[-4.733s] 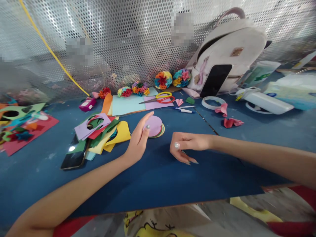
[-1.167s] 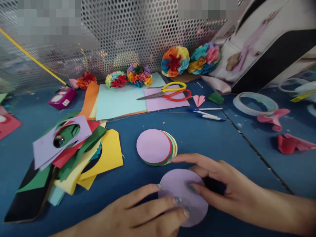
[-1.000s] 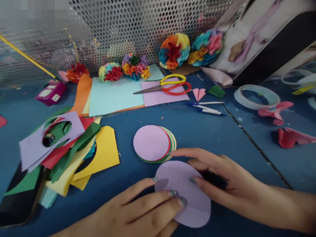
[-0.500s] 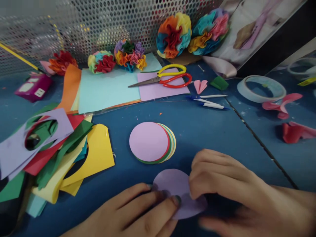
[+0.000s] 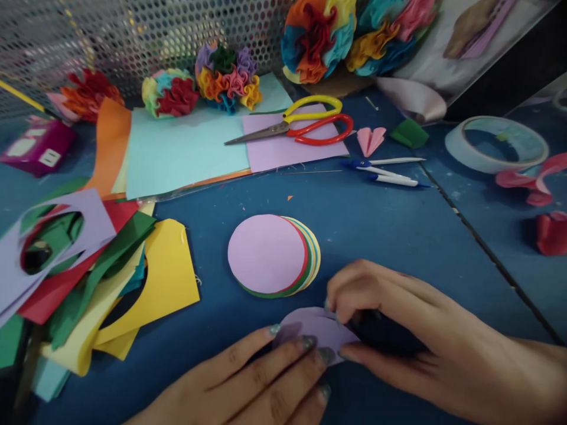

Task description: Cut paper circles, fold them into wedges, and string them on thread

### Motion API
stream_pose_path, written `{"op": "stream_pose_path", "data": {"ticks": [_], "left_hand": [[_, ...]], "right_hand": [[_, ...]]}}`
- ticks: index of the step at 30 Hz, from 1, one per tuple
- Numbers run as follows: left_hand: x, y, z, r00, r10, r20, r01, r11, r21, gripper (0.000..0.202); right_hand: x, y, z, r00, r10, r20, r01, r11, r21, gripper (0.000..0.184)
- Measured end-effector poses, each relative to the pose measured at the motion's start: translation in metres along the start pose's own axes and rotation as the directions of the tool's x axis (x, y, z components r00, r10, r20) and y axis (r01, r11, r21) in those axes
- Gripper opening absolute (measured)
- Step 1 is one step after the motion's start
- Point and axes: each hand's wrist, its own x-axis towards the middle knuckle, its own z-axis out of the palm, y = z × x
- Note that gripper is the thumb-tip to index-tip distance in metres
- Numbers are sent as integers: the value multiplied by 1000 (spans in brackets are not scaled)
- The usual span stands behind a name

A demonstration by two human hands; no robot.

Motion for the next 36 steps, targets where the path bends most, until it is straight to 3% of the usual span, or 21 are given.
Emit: {"op": "stream_pose_path", "data": {"ticks": [8,22,28,32,36], "left_hand": [[-3,-1,3,999,-30,35,32,999,-41,30],[-2,-3,4,1000,-24,20,24,1000,6,28],[1,-2,0,996,-55,67,57,998,-24,32],[1,-2,0,999,-40,26,41,999,-18,30],[0,-1,-3,991,-61,122,61,998,5,34]], "right_hand": [[1,3,-4,982,-99,161,100,995,5,6],[4,5,-1,983,-104,153,112,993,-43,7],[4,5,0,983,-109,151,119,991,-55,9],[4,5,-1,983,-111,146,121,991,-61,8],[4,3,-1,982,-103,159,118,990,-82,6]]}}
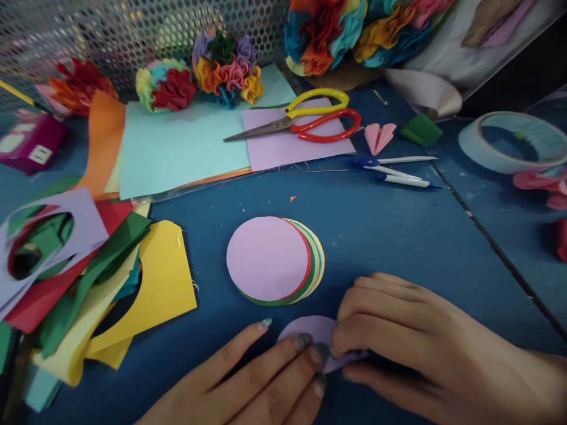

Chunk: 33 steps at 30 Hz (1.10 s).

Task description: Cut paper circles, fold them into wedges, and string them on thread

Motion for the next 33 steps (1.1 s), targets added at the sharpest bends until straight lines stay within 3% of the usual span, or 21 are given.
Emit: {"op": "stream_pose_path", "data": {"ticks": [8,17,20,23,28,33], "left_hand": [[1,1,-9,999,-3,42,5,999,-39,47],[-4,4,-26,991,-116,-62,108,986,-130,50],[-5,2,-24,980,-89,-177,69,990,-120,49],[-9,0,-21,977,-39,-209,12,992,-129,46],[-15,-2,-21,993,50,-110,-62,993,-103,48],[-5,-4,-26,994,94,-46,-98,992,-83,54]], "right_hand": [[2,-3,-1,998,16,62,-13,999,-43,11],[5,-5,-10,997,1,80,0,1000,-7,12],[4,-2,-10,998,0,56,-1,1000,28,15],[3,-1,-8,1000,-20,24,19,999,31,16],[3,0,-6,998,-57,-2,57,998,13,16],[2,0,-5,998,-68,-16,68,998,2,16]]}}
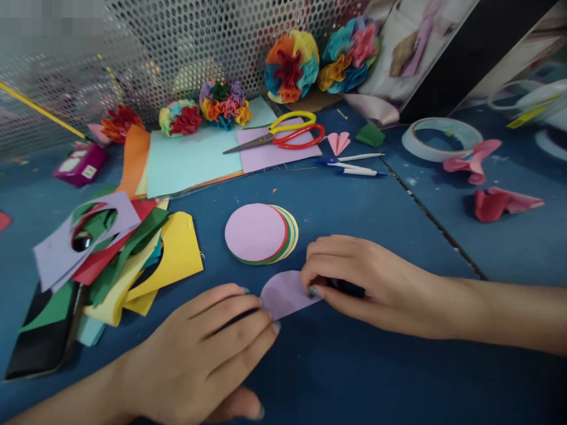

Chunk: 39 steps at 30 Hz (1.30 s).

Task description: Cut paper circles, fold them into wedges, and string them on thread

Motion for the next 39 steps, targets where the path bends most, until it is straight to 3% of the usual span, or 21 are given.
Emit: {"op": "stream_pose_path", "data": {"ticks": [3,6,11,15,24,31,35,39], "left_hand": [[9,-2,-2,998,-12,63,11,1000,30,51],[14,-1,-1,998,-24,66,21,999,39,47],[20,3,2,996,-27,87,18,994,107,59],[27,6,3,994,-36,105,21,990,143,64],[48,11,1,972,-64,225,21,981,190,72],[63,11,-1,961,-76,264,20,978,208,57],[65,18,4,971,-114,211,59,967,249,39],[60,21,4,984,-170,45,154,960,234,28]], "right_hand": [[0,0,0,1000,1,-13,-1,1000,17,17],[1,0,-2,997,67,-42,-58,983,173,18],[6,1,-10,919,329,-219,-172,832,527,18],[8,1,-12,908,339,-246,-136,794,592,17],[6,5,-9,935,271,-230,-79,789,609,15],[4,6,-6,963,197,-186,-69,842,535,17],[3,5,-2,981,105,-161,-35,921,388,21],[1,5,1,980,31,-195,16,972,234,26]]}}
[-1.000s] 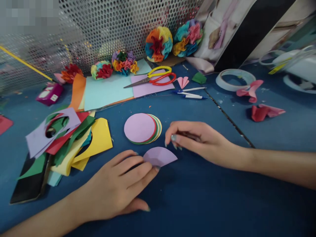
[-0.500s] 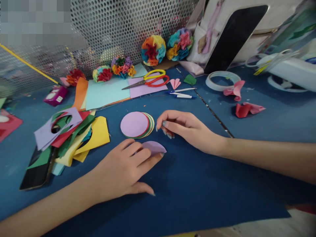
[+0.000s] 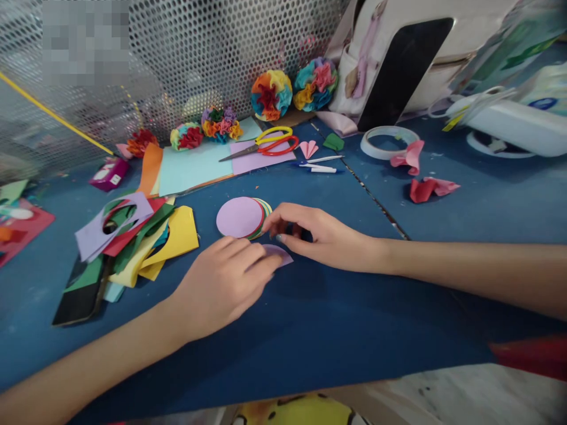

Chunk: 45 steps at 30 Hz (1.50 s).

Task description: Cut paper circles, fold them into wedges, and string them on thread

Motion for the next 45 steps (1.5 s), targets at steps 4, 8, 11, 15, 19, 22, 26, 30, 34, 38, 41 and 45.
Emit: {"op": "stream_pose_path", "data": {"ticks": [4,8,11,15,19,22,26,30,34,38,41,45], "left_hand": [[-10,-5,2,975,-215,-59,213,976,-40,25],[-18,-8,7,950,-311,-32,306,947,-101,34],[-19,-6,9,943,-332,-35,317,924,-215,13],[-17,-5,7,944,-310,-110,267,917,-297,12],[-15,-11,4,955,-187,-232,160,979,-128,15],[-14,-18,5,953,-9,-304,56,988,146,16],[-18,-22,10,965,30,-259,15,985,173,13],[-28,-26,11,982,12,-190,-12,1000,1,33],[-35,-29,9,988,31,-154,-41,997,-64,35],[-38,-29,12,984,32,-176,-46,996,-75,28],[-40,-28,15,985,11,-174,-27,996,-89,26],[-42,-28,14,978,-6,-208,-27,987,-158,24]], "right_hand": [[-2,1,2,997,-57,58,64,992,-111,29],[-2,3,3,994,-51,97,63,991,-119,42],[-2,1,2,994,-36,107,39,999,-30,45],[-5,-4,1,987,-145,64,145,989,12,21],[-7,-5,2,953,-302,-8,295,936,-192,12],[-8,-4,2,950,-311,-22,285,895,-342,12],[-6,-2,3,957,-285,51,283,883,-373,14],[-5,-1,2,972,-197,128,225,938,-264,9],[-2,0,0,980,-105,168,137,972,-191,7],[4,-1,0,988,-5,157,25,992,-125,6],[6,-3,0,988,3,157,17,992,-127,5],[5,-4,0,982,-33,185,69,979,-192,5]]}}
